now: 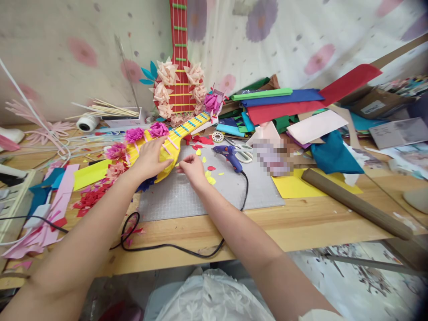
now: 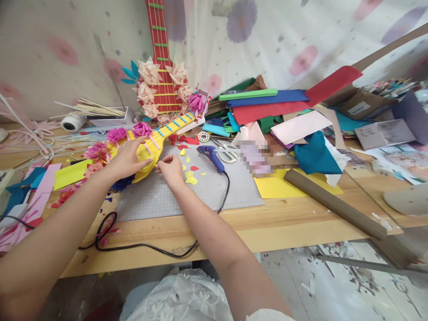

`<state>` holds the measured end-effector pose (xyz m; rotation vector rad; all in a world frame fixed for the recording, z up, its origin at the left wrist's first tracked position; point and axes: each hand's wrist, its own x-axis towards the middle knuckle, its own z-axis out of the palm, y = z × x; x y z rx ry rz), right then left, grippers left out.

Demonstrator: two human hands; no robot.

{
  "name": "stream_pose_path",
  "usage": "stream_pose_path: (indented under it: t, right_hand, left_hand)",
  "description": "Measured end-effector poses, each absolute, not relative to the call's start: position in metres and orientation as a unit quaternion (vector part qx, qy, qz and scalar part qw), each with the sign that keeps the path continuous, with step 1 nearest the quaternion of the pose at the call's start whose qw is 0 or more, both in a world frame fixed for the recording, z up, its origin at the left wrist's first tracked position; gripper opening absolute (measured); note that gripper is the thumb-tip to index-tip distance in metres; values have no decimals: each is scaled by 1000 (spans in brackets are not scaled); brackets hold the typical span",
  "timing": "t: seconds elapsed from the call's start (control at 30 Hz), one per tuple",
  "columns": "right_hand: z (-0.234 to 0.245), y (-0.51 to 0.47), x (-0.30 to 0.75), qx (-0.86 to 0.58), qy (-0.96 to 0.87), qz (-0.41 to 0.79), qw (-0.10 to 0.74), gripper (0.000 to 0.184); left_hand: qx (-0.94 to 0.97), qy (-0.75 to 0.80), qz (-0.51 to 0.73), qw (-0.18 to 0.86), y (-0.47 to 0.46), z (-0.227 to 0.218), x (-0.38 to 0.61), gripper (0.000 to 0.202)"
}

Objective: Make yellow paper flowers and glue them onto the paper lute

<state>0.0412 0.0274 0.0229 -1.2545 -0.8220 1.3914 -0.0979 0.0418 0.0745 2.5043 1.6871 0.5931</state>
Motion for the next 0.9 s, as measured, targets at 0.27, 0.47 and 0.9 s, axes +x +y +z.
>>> stream_pose_path:
  t: [0.27, 0.47, 0.9]
  right_hand:
    - [15, 22, 37, -511, -402, 533, 541, 19]
    - [10, 23, 35, -521, -425, 515, 532, 19]
    - [16, 21, 32, -484, -420, 543, 542, 19]
  left_hand:
    - [802, 574, 164, 28, 40, 78, -98, 68]
    - [801, 577, 157, 27, 39, 78, -99, 68]
    - [802, 580, 141, 29, 39, 79, -98, 68]
